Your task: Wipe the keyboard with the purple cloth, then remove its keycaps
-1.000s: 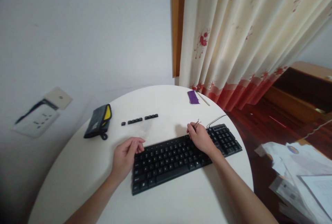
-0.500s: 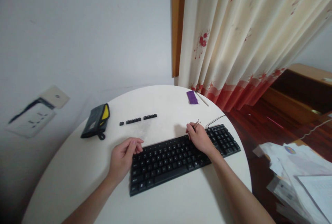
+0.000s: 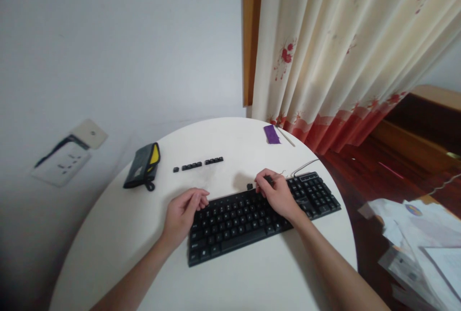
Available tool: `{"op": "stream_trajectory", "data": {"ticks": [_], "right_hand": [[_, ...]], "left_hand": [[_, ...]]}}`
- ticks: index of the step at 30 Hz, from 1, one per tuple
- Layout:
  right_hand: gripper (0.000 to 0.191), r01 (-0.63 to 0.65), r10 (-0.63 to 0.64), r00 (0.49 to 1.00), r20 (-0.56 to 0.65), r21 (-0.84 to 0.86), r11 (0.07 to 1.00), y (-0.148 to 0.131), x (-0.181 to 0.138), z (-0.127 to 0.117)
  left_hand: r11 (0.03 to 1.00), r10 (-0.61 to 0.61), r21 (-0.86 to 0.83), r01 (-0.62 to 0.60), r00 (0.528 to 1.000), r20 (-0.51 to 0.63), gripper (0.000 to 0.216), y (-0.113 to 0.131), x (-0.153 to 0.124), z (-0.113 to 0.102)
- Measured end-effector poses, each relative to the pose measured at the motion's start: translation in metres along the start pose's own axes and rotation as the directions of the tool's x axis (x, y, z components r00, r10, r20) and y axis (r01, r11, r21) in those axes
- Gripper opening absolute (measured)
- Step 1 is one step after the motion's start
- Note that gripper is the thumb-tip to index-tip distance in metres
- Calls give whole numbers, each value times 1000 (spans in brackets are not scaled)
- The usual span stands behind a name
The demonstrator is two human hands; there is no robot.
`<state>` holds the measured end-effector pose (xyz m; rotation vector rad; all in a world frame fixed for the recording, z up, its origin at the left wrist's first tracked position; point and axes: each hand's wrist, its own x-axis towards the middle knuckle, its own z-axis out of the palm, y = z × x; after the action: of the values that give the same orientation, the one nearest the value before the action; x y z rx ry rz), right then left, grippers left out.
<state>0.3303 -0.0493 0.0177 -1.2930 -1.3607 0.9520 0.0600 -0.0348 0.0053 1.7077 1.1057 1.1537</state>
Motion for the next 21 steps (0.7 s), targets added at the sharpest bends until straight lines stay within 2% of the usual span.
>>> {"op": "stream_trajectory", "data": {"ticks": [4, 8, 14, 17, 21], "right_hand": [[17, 72, -72, 991, 116, 5, 997, -10, -15, 19], [14, 94, -103, 971, 217, 52, 994, -17, -28, 34], [14, 193, -189, 943, 273, 13, 981, -24, -34, 44], [15, 252, -241, 924, 296, 1, 968, -23, -35, 45], [15, 322, -314, 897, 309, 26, 946, -19, -35, 47]], "left_hand": [[1000, 25, -16, -24, 997, 80, 20, 4, -1, 2], [999, 33, -48, -25, 985, 168, 28, 8, -1, 3], [990, -1, -139, 37, 969, 248, 34, 7, -2, 4], [984, -12, -165, 61, 960, 280, 28, 6, -1, 4], [985, 17, -170, 31, 963, 270, 18, 5, -1, 3]]}}
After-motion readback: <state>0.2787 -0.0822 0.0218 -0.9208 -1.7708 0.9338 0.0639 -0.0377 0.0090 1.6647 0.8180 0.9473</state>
